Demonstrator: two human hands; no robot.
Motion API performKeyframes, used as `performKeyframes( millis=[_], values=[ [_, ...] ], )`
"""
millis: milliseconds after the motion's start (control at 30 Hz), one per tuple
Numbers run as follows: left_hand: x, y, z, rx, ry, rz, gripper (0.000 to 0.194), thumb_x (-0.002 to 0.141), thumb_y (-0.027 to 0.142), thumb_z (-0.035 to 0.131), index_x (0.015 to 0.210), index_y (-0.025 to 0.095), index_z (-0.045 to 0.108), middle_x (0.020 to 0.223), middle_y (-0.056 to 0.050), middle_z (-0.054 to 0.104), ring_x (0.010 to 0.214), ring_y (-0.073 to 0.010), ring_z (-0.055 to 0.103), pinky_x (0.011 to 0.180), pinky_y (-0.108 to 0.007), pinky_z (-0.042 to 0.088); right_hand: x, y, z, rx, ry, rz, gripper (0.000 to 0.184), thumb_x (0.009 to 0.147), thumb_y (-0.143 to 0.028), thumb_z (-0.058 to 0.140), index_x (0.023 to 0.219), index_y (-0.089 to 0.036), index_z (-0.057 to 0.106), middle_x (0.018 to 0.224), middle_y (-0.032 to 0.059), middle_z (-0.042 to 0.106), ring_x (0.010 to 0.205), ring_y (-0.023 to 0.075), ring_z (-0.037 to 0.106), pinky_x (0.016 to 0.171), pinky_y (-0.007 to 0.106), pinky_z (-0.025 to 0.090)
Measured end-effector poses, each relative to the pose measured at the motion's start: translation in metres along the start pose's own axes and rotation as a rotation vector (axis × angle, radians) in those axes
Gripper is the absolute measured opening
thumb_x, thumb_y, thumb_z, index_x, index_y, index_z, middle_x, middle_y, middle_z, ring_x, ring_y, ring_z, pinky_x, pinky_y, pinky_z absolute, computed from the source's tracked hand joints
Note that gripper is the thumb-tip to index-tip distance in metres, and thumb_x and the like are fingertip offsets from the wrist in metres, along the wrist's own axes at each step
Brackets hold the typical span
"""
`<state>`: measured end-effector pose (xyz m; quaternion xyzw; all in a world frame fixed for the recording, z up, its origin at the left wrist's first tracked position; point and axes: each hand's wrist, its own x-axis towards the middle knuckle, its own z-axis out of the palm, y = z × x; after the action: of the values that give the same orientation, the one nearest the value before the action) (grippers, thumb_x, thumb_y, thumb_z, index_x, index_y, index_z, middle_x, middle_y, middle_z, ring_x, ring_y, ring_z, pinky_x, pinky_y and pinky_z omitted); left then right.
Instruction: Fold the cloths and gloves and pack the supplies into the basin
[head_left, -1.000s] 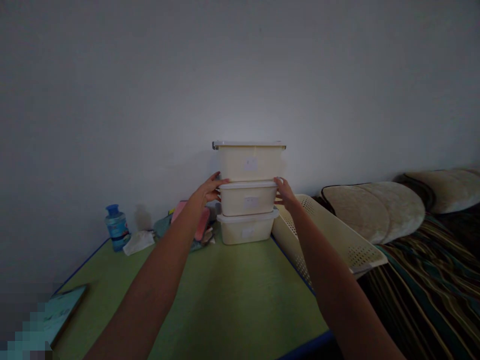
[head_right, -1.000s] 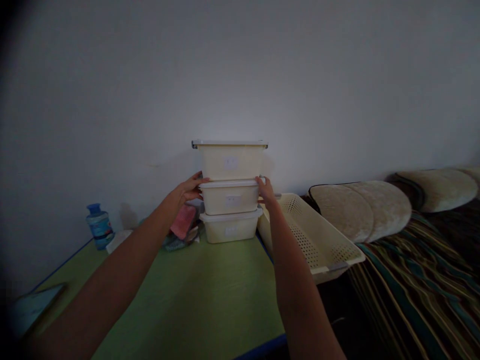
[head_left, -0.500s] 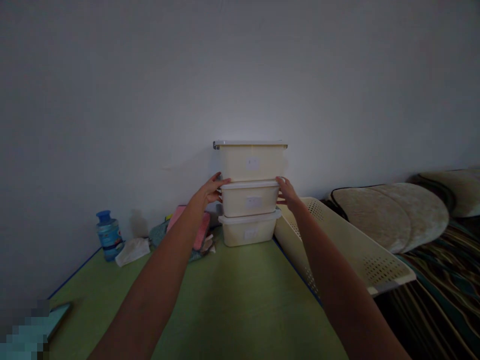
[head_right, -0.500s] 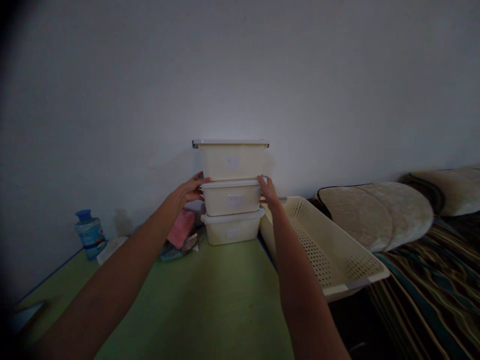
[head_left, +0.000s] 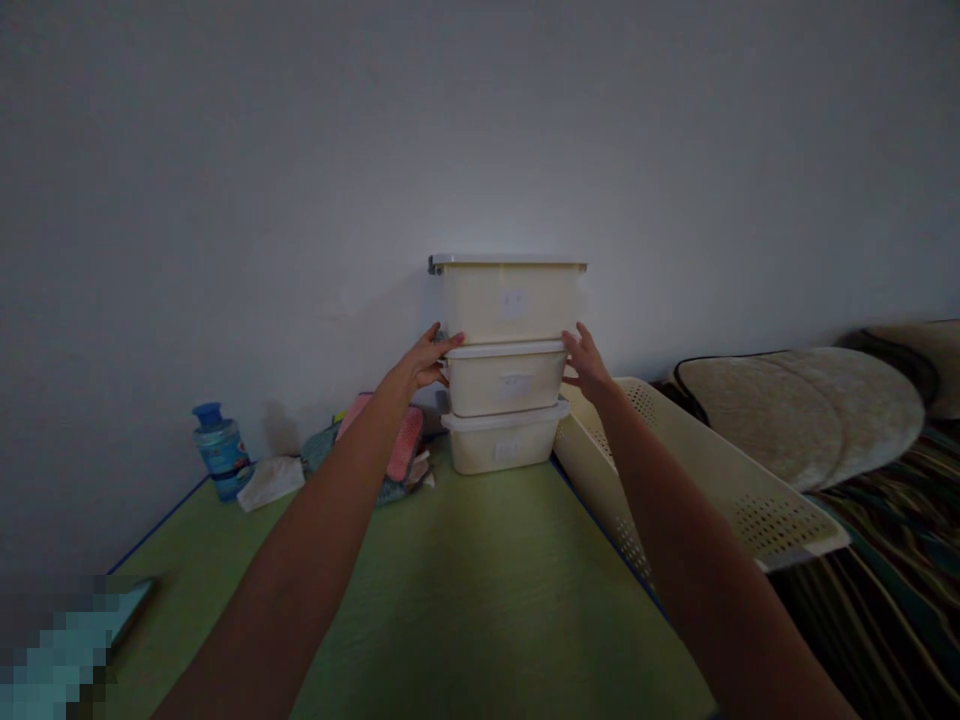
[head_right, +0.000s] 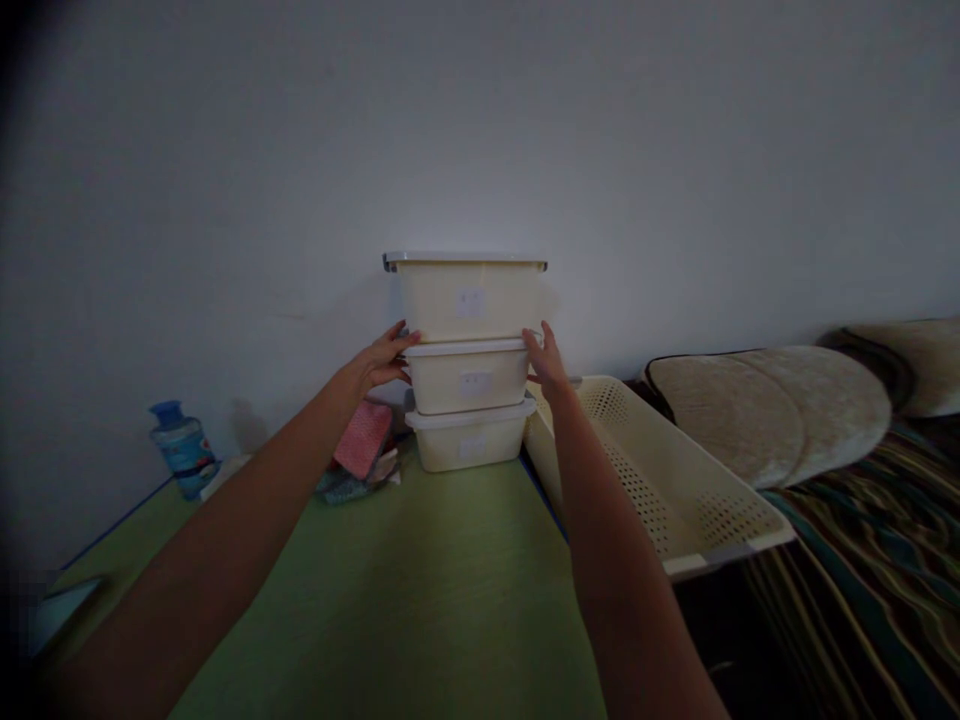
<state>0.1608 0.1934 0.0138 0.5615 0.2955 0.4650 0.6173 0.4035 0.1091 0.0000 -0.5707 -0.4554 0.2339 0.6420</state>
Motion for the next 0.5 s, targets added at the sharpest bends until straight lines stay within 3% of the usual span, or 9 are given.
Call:
performKeyframes(
  millis=[100,167,267,333,500],
  values=[
    [-0.003,0.000,0.003,0.049,0.052,0.032,0.098,0.066,0.030,0.074,0.140,0.031,0.010,0.135,-0.017,0.041,0.110,-0.0336,0.051,0.081,-0.059,0.043,0.003,0.002,0.002,0.023,0.000,-0.059,0.061,0.078,-0.056,0.044,0.134,-0.037,0.029,0.138,0.0036,0.039,0.116,0.0254,0.045,0.078,0.042,0.049],
    [-0.003,-0.002,0.004,0.104,0.099,0.135,0.094,0.065,0.030,0.074,0.140,0.030,0.018,0.136,-0.015,0.041,0.118,-0.0323,0.045,0.092,-0.058,0.037,0.006,0.004,0.003,0.027,0.003,-0.086,0.061,0.077,-0.057,0.045,0.132,-0.035,0.034,0.136,0.0055,0.041,0.115,0.0265,0.046,0.078,0.044,0.049],
    [0.003,-0.007,0.002,0.207,0.203,0.398,0.083,0.060,0.028,0.077,0.133,0.024,0.038,0.141,-0.010,0.035,0.130,-0.0274,0.030,0.106,-0.043,0.026,0.011,0.008,0.003,0.020,0.030,-0.139,0.060,0.076,-0.057,0.047,0.129,-0.031,0.040,0.137,0.0066,0.041,0.119,0.0273,0.042,0.083,0.046,0.046],
    [0.007,-0.011,0.001,0.206,0.188,0.497,0.078,0.061,0.028,0.077,0.131,0.021,0.042,0.142,-0.010,0.033,0.133,-0.0242,0.025,0.107,-0.035,0.025,0.014,0.011,0.004,0.009,0.054,-0.186,0.057,0.078,-0.055,0.046,0.129,-0.030,0.042,0.139,0.0057,0.038,0.124,0.0260,0.038,0.088,0.047,0.043],
    [0.009,-0.011,-0.002,0.114,0.037,0.408,0.084,0.062,0.028,0.075,0.135,0.024,0.034,0.137,-0.011,0.042,0.129,-0.0261,0.033,0.097,-0.038,0.039,0.022,0.008,0.002,-0.022,0.066,-0.310,0.054,0.079,-0.041,0.051,0.128,-0.021,0.044,0.143,0.0059,0.033,0.130,0.0200,0.030,0.101,0.041,0.031]
  ],
)
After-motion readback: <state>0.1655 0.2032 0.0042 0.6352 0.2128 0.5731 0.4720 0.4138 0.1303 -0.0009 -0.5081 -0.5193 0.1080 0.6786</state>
